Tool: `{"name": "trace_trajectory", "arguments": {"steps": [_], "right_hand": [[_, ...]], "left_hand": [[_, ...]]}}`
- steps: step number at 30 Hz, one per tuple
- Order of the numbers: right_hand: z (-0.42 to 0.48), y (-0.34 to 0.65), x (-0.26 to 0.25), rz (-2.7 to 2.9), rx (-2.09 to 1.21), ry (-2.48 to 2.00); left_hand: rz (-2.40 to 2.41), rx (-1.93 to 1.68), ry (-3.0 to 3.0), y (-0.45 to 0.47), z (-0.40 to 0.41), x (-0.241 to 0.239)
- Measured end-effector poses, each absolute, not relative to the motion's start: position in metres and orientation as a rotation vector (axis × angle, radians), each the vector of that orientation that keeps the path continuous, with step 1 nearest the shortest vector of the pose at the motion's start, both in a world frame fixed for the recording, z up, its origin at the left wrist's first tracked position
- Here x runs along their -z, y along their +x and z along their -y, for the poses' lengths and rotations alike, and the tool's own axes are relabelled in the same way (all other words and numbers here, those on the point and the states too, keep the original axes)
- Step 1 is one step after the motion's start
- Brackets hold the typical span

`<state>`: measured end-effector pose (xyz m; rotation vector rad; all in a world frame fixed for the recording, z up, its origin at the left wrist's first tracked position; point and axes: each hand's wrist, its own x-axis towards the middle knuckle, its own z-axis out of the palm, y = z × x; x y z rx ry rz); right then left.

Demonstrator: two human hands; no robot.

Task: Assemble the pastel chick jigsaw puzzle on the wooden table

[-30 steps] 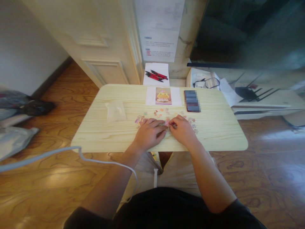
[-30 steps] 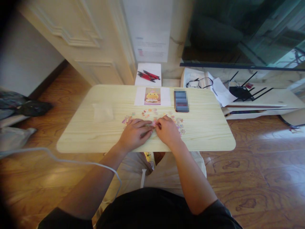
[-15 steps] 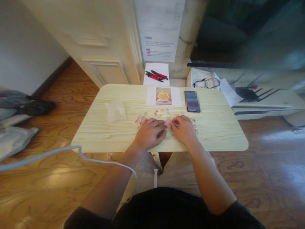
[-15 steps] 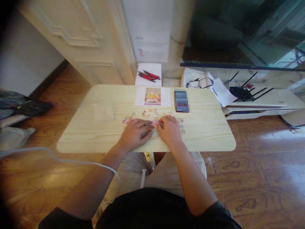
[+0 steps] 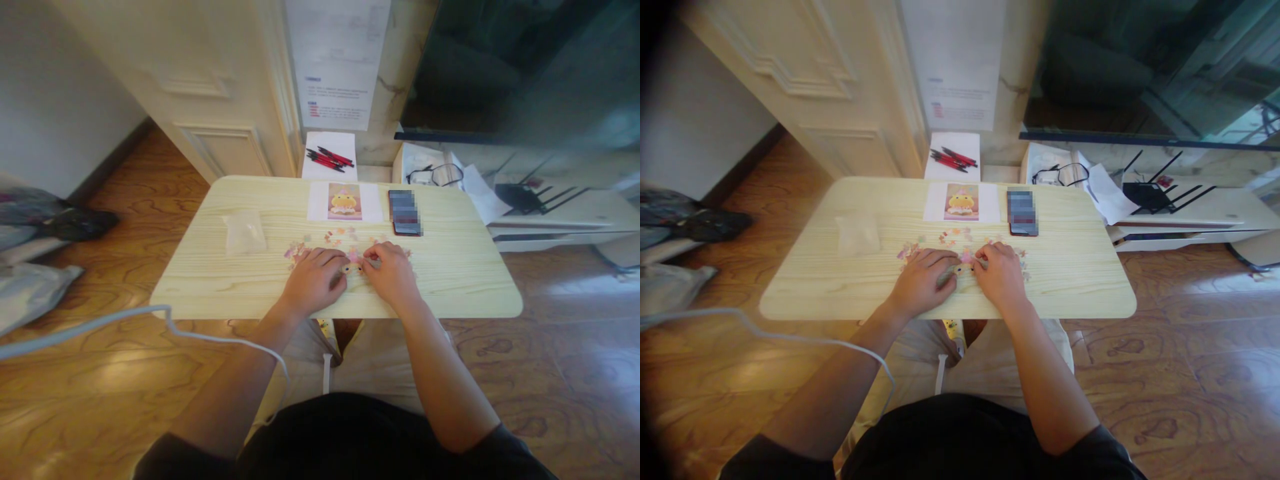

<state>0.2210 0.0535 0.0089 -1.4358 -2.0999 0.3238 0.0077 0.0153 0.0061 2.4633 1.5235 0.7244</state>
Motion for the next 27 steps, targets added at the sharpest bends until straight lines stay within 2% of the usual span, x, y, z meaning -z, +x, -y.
{"name": "trace_trajectory", "arguments": {"steps": [14, 27], "right_hand": [[-0.039, 0.251, -0.004, 2.135, -0.254, -1.343], [-0.046, 0.295, -0.005, 1.945, -0.253, -1.397]], "left_hand": [[-1.582, -0.734, 2.441, 0.007, -0.015, -0.004], [-1.535, -0.826, 2.462, 0.005, -0.016, -0.001]]}}
